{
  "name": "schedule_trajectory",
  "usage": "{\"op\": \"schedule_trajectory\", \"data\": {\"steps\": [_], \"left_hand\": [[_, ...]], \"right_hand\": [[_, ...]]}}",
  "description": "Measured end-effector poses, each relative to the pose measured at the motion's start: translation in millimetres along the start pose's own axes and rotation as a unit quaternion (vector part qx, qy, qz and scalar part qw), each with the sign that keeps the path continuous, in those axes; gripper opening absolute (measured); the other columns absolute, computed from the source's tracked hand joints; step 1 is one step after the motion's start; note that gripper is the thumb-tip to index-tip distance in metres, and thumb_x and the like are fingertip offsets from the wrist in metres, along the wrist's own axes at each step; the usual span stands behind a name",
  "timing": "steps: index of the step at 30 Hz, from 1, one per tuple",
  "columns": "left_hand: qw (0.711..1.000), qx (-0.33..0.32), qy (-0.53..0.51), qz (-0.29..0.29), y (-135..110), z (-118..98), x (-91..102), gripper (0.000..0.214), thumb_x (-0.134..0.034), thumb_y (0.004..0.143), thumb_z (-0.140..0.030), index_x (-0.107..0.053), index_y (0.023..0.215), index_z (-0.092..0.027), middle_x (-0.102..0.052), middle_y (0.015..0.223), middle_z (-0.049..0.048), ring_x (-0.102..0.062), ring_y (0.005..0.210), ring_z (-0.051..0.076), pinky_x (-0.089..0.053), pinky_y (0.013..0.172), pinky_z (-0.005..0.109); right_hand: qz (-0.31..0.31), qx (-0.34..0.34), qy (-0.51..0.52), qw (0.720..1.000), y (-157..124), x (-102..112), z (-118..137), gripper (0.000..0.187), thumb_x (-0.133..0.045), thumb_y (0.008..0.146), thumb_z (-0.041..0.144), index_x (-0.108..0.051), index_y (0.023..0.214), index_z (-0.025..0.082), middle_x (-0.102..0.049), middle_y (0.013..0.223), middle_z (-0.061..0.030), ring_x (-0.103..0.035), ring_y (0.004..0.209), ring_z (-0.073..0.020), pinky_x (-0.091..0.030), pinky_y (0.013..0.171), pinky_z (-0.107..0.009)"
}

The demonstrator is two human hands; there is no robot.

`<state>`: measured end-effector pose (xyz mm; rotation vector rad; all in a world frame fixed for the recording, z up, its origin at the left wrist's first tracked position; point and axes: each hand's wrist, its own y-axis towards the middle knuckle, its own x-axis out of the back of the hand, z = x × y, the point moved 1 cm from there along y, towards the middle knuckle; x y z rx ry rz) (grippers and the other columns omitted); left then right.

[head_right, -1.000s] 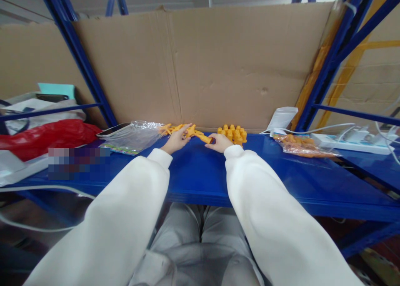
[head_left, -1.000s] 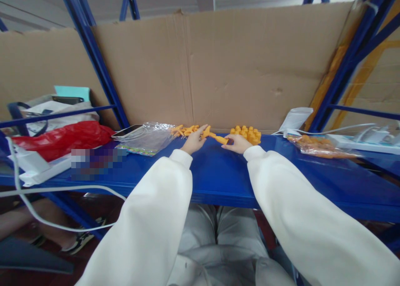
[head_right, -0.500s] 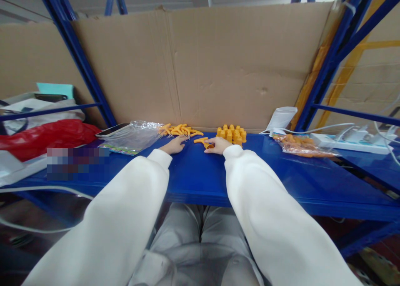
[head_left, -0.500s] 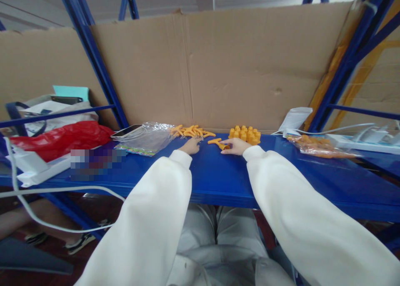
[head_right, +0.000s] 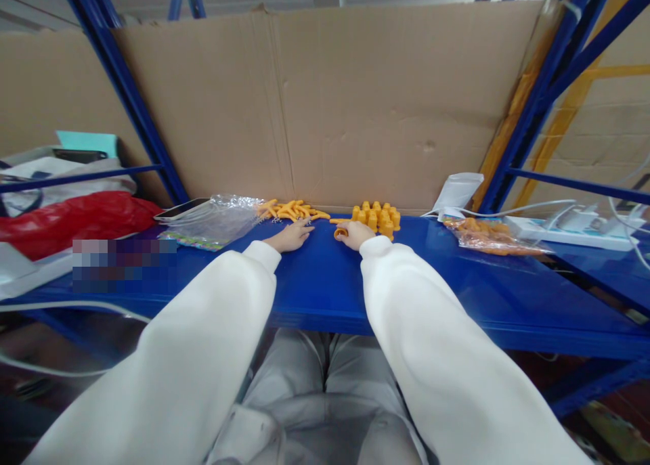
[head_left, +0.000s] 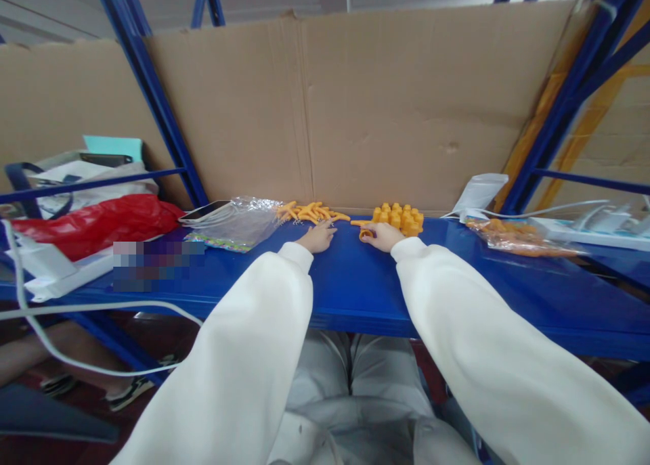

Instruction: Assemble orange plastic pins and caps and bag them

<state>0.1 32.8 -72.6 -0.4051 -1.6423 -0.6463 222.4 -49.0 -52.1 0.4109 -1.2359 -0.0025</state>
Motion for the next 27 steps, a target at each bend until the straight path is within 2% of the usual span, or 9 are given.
{"op": "schedule_trajectory", "data": {"steps": [4,8,12,16,20,23,27], "left_hand": [[1.000,-0.004,0.019,-0.008,-0.4,-6.2,-0.8,0.052,-0.036,0.101,-0.023,-0.055,0.149,-0.015,-0.034,0.169,0.0189,-0.033,0.156,0.036,-0.036,0.120,0.065],[1.000,-0.018,0.017,-0.018,3.3,-3.8,-4.3,0.058,-0.036,0.100,-0.025,-0.043,0.156,-0.008,-0.032,0.169,0.0223,-0.031,0.157,0.034,-0.033,0.124,0.057],[0.993,-0.060,-0.005,-0.100,7.1,0.9,-4.8,0.060,-0.040,0.099,-0.025,-0.039,0.157,-0.010,-0.035,0.167,0.0218,-0.036,0.155,0.032,-0.030,0.127,0.053],[0.976,-0.116,-0.022,-0.182,6.1,-4.8,0.4,0.060,-0.039,0.097,-0.019,-0.039,0.157,-0.009,-0.035,0.167,0.0230,-0.037,0.155,0.031,-0.030,0.127,0.054],[0.964,-0.181,-0.034,-0.192,3.6,-20.9,3.0,0.058,-0.036,0.097,-0.014,-0.046,0.153,-0.013,-0.041,0.165,0.0184,-0.043,0.152,0.026,-0.034,0.126,0.051],[0.961,-0.209,-0.055,-0.172,2.9,-29.9,2.0,0.053,-0.037,0.096,-0.012,-0.057,0.145,-0.015,-0.048,0.161,0.0162,-0.051,0.146,0.024,-0.039,0.124,0.046],[0.961,-0.210,-0.074,-0.165,1.8,-32.9,2.6,0.050,-0.041,0.093,-0.011,-0.068,0.135,-0.018,-0.056,0.155,0.0123,-0.056,0.142,0.024,-0.042,0.122,0.044]], "right_hand": [[-0.001,0.008,-0.007,1.000,4.2,-5.6,-5.9,0.040,-0.063,0.095,0.022,-0.072,0.133,0.018,-0.073,0.133,-0.0124,-0.068,0.126,-0.0272,-0.050,0.111,-0.039],[-0.002,0.010,-0.011,1.000,5.6,-7.3,-8.6,0.039,-0.062,0.096,0.025,-0.071,0.133,0.018,-0.074,0.131,-0.0130,-0.069,0.123,-0.0274,-0.052,0.109,-0.039],[-0.010,0.028,-0.003,1.000,4.9,-7.3,-8.7,0.037,-0.061,0.097,0.025,-0.072,0.131,0.018,-0.076,0.121,-0.0126,-0.071,0.117,-0.0264,-0.053,0.107,-0.040],[-0.068,0.049,0.011,0.996,6.1,-8.3,-5.7,0.045,-0.063,0.096,0.025,-0.066,0.138,0.014,-0.070,0.132,-0.0189,-0.067,0.123,-0.0294,-0.052,0.108,-0.045],[-0.094,0.089,0.038,0.991,7.9,-9.3,1.6,0.046,-0.060,0.098,0.025,-0.062,0.141,0.011,-0.067,0.137,-0.0212,-0.066,0.127,-0.0289,-0.051,0.109,-0.045],[-0.097,0.100,0.046,0.989,7.8,-8.5,6.7,0.036,-0.058,0.100,0.025,-0.068,0.131,0.011,-0.072,0.127,-0.0190,-0.069,0.119,-0.0273,-0.052,0.106,-0.042],[-0.086,0.101,0.044,0.990,6.2,-6.6,10.1,0.025,-0.057,0.100,0.023,-0.075,0.115,0.013,-0.076,0.117,-0.0162,-0.072,0.112,-0.0258,-0.053,0.102,-0.039]]}}
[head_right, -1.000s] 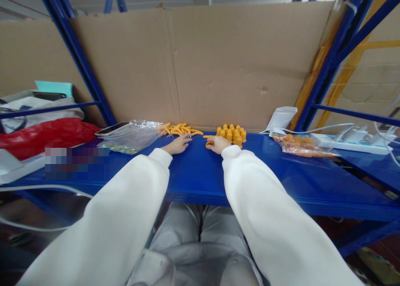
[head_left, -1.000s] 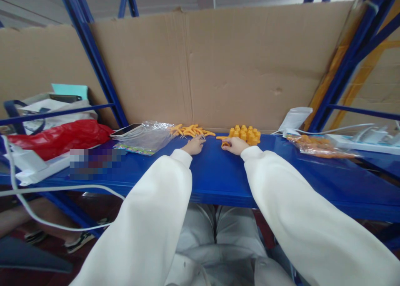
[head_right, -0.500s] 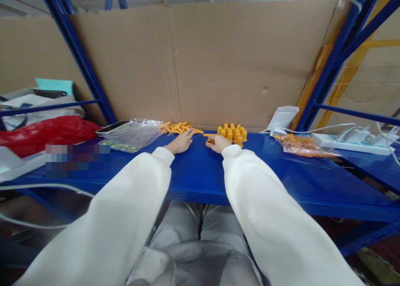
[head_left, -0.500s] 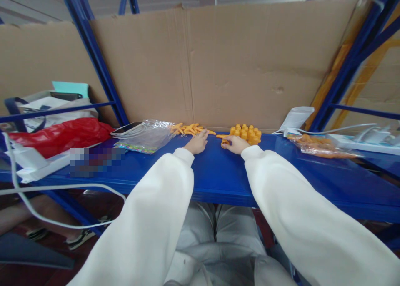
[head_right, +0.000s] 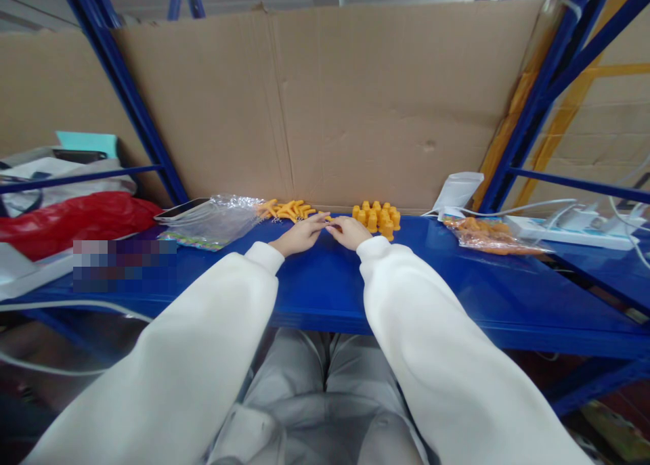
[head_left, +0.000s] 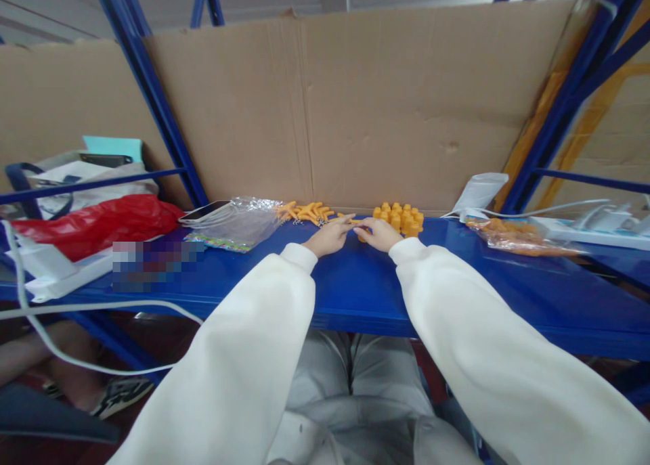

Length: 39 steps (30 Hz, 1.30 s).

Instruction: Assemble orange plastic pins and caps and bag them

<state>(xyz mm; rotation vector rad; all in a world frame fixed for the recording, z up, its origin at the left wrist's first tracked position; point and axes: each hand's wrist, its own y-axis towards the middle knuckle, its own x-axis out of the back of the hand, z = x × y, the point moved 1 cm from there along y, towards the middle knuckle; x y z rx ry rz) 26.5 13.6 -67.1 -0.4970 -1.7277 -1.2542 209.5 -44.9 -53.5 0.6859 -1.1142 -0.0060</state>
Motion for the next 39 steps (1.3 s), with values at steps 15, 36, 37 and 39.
{"op": "schedule_trajectory", "data": {"steps": [15,36,37,39], "left_hand": [[0.998,0.054,0.012,0.004,1.6,-12.8,9.0,0.058,-0.045,0.087,-0.005,-0.067,0.138,-0.020,-0.061,0.150,0.0097,-0.056,0.141,0.023,-0.041,0.124,0.045],[0.986,0.140,0.090,0.008,-5.1,1.7,20.6,0.021,-0.066,0.090,-0.027,-0.081,0.105,-0.021,-0.073,0.116,0.0115,-0.064,0.119,0.030,-0.048,0.112,0.051],[0.988,0.129,0.084,-0.007,-4.3,1.1,20.7,0.021,-0.066,0.091,-0.027,-0.080,0.106,-0.023,-0.073,0.118,0.0104,-0.064,0.119,0.029,-0.047,0.113,0.052],[0.990,0.117,0.077,-0.030,-2.9,0.5,20.2,0.022,-0.066,0.090,-0.027,-0.080,0.107,-0.024,-0.071,0.122,0.0091,-0.062,0.121,0.029,-0.045,0.115,0.054]], "right_hand": [[-0.021,-0.026,0.008,0.999,-1.0,4.7,-2.8,0.017,-0.054,0.091,0.012,-0.070,0.095,0.018,-0.077,0.101,-0.0094,-0.071,0.097,-0.0223,-0.054,0.091,-0.037],[-0.008,-0.027,-0.007,1.000,0.8,1.9,-5.7,0.028,-0.059,0.091,0.011,-0.077,0.112,0.017,-0.077,0.117,-0.0128,-0.071,0.113,-0.0256,-0.054,0.102,-0.043],[-0.010,-0.029,-0.003,1.000,0.9,2.2,-5.6,0.027,-0.058,0.093,0.013,-0.077,0.112,0.018,-0.077,0.116,-0.0122,-0.071,0.112,-0.0255,-0.054,0.101,-0.043],[-0.010,-0.035,0.003,0.999,0.9,3.7,-4.9,0.024,-0.057,0.096,0.017,-0.077,0.110,0.018,-0.077,0.115,-0.0121,-0.071,0.111,-0.0260,-0.054,0.101,-0.044]]}}
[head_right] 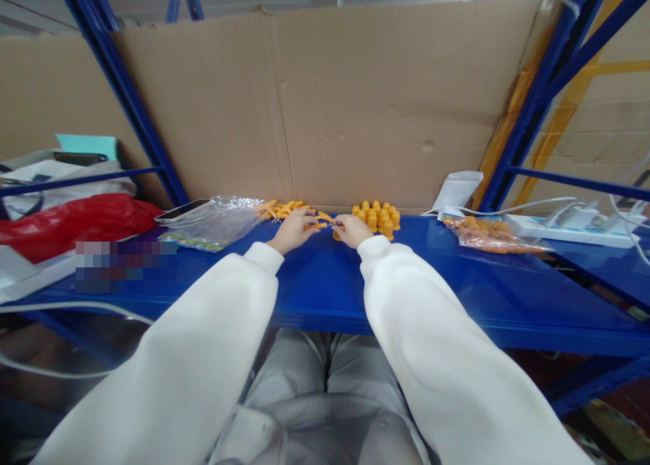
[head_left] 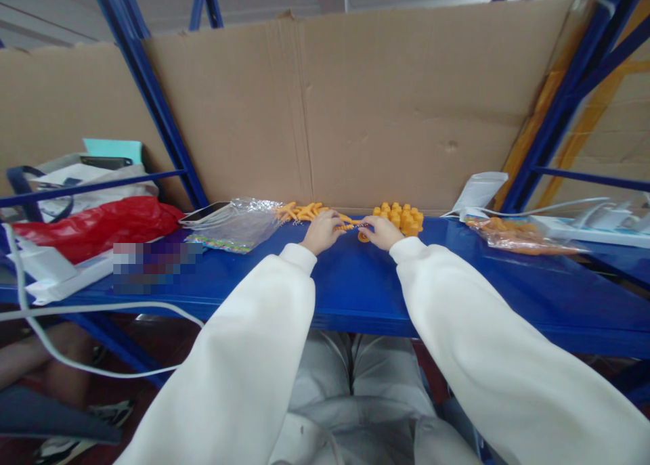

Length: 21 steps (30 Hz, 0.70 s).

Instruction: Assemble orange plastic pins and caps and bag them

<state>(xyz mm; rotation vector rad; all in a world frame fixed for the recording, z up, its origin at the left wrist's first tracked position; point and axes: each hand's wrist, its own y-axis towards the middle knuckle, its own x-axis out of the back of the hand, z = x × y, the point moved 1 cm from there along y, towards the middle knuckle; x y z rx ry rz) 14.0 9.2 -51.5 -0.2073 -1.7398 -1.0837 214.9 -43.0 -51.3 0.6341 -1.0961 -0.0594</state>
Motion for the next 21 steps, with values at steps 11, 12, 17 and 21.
{"op": "schedule_trajectory", "data": {"steps": [11,12,17,21], "left_hand": [[0.999,0.048,0.003,0.007,-2.2,10.1,2.1,0.015,-0.067,0.090,-0.025,-0.078,0.098,-0.019,-0.066,0.138,0.0134,-0.058,0.133,0.031,-0.044,0.118,0.053],[0.999,0.049,0.002,0.007,-2.0,10.8,2.0,0.015,-0.067,0.089,-0.025,-0.078,0.098,-0.019,-0.066,0.137,0.0129,-0.059,0.133,0.031,-0.044,0.118,0.053],[1.000,0.022,-0.008,0.002,0.2,8.0,-0.9,0.014,-0.067,0.089,-0.023,-0.078,0.097,-0.020,-0.069,0.133,0.0107,-0.060,0.130,0.028,-0.043,0.118,0.050],[1.000,0.005,-0.013,-0.002,0.2,2.3,-0.5,0.015,-0.068,0.090,-0.026,-0.078,0.098,-0.019,-0.067,0.137,0.0112,-0.060,0.130,0.027,-0.043,0.118,0.049]], "right_hand": [[-0.009,-0.012,-0.011,1.000,-1.3,12.3,-2.5,0.029,-0.053,0.100,0.025,-0.080,0.110,0.021,-0.078,0.114,-0.0140,-0.069,0.110,-0.0297,-0.053,0.100,-0.048],[-0.015,-0.006,-0.007,1.000,-1.1,11.8,-2.3,0.030,-0.052,0.101,0.026,-0.080,0.109,0.020,-0.077,0.115,-0.0139,-0.069,0.110,-0.0284,-0.052,0.100,-0.046],[-0.039,0.033,0.022,0.998,-0.4,6.4,2.6,0.027,-0.053,0.102,0.033,-0.075,0.104,0.018,-0.075,0.113,-0.0120,-0.068,0.105,-0.0245,-0.051,0.097,-0.041],[-0.028,0.032,0.009,0.999,-0.2,4.9,3.5,0.022,-0.056,0.100,0.031,-0.072,0.093,0.018,-0.075,0.106,-0.0116,-0.068,0.101,-0.0243,-0.051,0.093,-0.040]]}}
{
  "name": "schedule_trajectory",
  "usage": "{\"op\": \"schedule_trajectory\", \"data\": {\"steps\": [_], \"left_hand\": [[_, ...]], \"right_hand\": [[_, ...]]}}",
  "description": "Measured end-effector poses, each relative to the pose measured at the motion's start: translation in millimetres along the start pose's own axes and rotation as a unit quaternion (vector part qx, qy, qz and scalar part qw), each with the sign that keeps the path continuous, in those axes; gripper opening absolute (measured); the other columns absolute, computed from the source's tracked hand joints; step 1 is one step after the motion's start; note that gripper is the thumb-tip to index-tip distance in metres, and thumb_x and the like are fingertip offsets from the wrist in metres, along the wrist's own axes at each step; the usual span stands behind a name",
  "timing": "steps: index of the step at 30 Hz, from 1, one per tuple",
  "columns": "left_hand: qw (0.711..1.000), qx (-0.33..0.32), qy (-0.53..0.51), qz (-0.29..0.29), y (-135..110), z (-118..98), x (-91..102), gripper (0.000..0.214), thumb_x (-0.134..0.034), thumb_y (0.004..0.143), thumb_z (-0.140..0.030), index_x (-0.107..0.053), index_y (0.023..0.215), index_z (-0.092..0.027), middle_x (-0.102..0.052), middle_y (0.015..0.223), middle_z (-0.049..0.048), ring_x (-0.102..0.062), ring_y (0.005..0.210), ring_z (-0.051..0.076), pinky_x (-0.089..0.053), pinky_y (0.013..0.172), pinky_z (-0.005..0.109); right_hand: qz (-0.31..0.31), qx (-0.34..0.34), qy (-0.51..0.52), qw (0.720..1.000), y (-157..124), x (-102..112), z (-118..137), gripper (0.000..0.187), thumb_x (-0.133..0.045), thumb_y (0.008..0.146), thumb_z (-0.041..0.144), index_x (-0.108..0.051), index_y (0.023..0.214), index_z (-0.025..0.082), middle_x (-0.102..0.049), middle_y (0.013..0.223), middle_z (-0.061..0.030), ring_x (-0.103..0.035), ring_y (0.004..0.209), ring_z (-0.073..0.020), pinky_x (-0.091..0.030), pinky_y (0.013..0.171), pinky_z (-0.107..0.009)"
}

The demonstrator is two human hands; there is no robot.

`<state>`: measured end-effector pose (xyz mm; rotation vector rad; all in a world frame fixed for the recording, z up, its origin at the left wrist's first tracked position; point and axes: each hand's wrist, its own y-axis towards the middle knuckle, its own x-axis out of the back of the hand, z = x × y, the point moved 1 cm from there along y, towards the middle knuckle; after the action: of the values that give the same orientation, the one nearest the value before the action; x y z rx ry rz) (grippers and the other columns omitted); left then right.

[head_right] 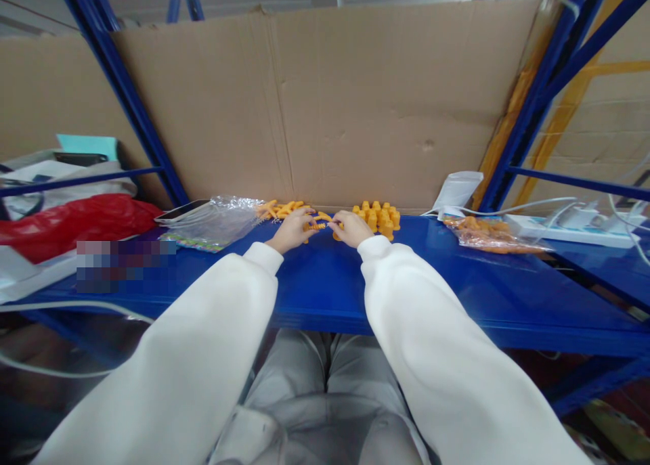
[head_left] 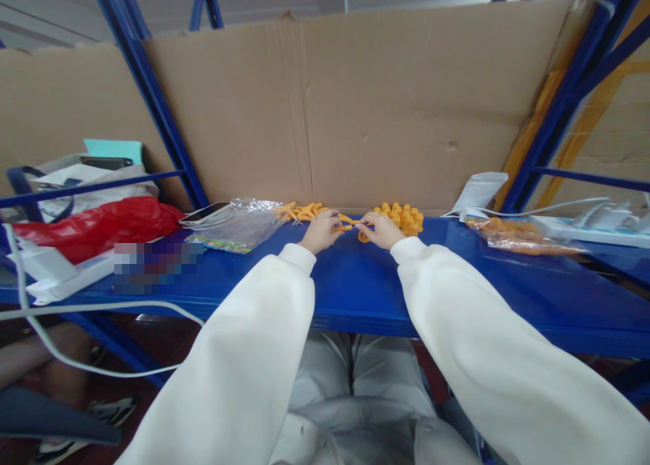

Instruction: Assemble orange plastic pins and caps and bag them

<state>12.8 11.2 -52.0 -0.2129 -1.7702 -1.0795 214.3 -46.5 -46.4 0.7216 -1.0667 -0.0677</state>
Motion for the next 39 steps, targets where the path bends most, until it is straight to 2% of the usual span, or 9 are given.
{"op": "schedule_trajectory", "data": {"steps": [9,17,23,27,30,33,36,38,39], "left_hand": [[0.996,0.074,0.042,-0.033,-3.0,-4.3,11.5,0.018,-0.069,0.089,-0.026,-0.075,0.105,-0.022,-0.060,0.148,0.0114,-0.052,0.140,0.032,-0.044,0.116,0.052],[0.990,0.142,-0.002,-0.009,-2.6,-12.8,13.9,0.032,-0.064,0.091,-0.025,-0.068,0.123,-0.020,-0.077,0.112,0.0096,-0.071,0.109,0.029,-0.054,0.099,0.042],[0.985,0.143,-0.077,-0.059,-1.7,-11.1,12.6,0.034,-0.067,0.086,-0.016,-0.066,0.120,-0.019,-0.077,0.098,0.0063,-0.074,0.098,0.026,-0.056,0.092,0.038],[0.973,0.180,-0.097,-0.105,-3.4,-2.4,14.9,0.034,-0.070,0.083,-0.013,-0.065,0.116,-0.018,-0.077,0.099,0.0088,-0.074,0.100,0.026,-0.056,0.094,0.037],[0.963,0.213,-0.119,-0.116,-5.8,4.2,17.8,0.034,-0.070,0.083,-0.012,-0.064,0.117,-0.018,-0.076,0.094,0.0071,-0.075,0.094,0.024,-0.057,0.089,0.035],[0.958,0.222,-0.138,-0.123,-7.0,7.1,19.3,0.034,-0.069,0.084,-0.012,-0.063,0.117,-0.018,-0.076,0.090,0.0053,-0.075,0.091,0.023,-0.058,0.086,0.032],[0.958,0.218,-0.139,-0.125,-6.8,7.3,18.2,0.035,-0.070,0.083,-0.012,-0.064,0.116,-0.018,-0.075,0.089,0.0051,-0.076,0.089,0.023,-0.059,0.083,0.032],[0.959,0.214,-0.136,-0.124,-6.6,7.2,16.5,0.035,-0.071,0.082,-0.012,-0.065,0.115,-0.019,-0.075,0.089,0.0047,-0.076,0.087,0.022,-0.059,0.082,0.031],[0.960,0.212,-0.136,-0.122,-6.5,7.2,15.6,0.035,-0.071,0.082,-0.012,-0.065,0.115,-0.019,-0.074,0.088,0.0041,-0.075,0.085,0.022,-0.059,0.081,0.031]], "right_hand": [[0.004,-0.032,-0.028,0.999,1.2,7.0,2.2,0.020,-0.054,0.101,0.025,-0.072,0.095,0.018,-0.073,0.105,-0.0118,-0.066,0.103,-0.0256,-0.051,0.094,-0.041],[-0.021,-0.035,-0.073,0.997,0.8,12.0,3.1,0.023,-0.051,0.101,0.023,-0.072,0.097,0.018,-0.073,0.108,-0.0138,-0.066,0.107,-0.0269,-0.047,0.100,-0.042],[-0.045,-0.040,-0.104,0.993,0.9,18.0,-1.1,0.020,-0.052,0.100,0.022,-0.071,0.096,0.021,-0.074,0.107,-0.0111,-0.066,0.107,-0.0267,-0.047,0.101,-0.045],[-0.079,-0.102,-0.142,0.982,-2.3,37.4,-5.5,0.025,-0.049,0.097,0.015,-0.073,0.103,0.021,-0.075,0.112,-0.0129,-0.067,0.110,-0.0278,-0.049,0.103,-0.046],[-0.084,-0.203,-0.185,0.958,-6.7,54.5,-7.3,0.031,-0.046,0.097,0.013,-0.073,0.110,0.015,-0.074,0.117,-0.0177,-0.068,0.114,-0.0282,-0.052,0.098,-0.039],[-0.020,-0.297,-0.230,0.927,-11.6,65.3,-8.1,0.031,-0.052,0.094,0.014,-0.074,0.115,0.011,-0.072,0.121,-0.0220,-0.068,0.117,-0.0305,-0.053,0.093,-0.036],[0.043,-0.352,-0.246,0.902,-15.5,68.2,-16.1,0.035,-0.057,0.089,0.014,-0.073,0.120,0.008,-0.072,0.121,-0.0247,-0.068,0.120,-0.0342,-0.054,0.094,-0.039],[0.057,-0.359,-0.227,0.904,-17.0,65.8,-27.9,0.036,-0.059,0.087,0.013,-0.073,0.120,0.010,-0.073,0.118,-0.0238,-0.070,0.118,-0.0351,-0.054,0.095,-0.042],[0.054,-0.343,-0.210,0.914,-17.2,63.3,-35.0,0.034,-0.061,0.085,0.014,-0.074,0.117,0.010,-0.074,0.114,-0.0232,-0.071,0.115,-0.0356,-0.055,0.095,-0.044]]}}
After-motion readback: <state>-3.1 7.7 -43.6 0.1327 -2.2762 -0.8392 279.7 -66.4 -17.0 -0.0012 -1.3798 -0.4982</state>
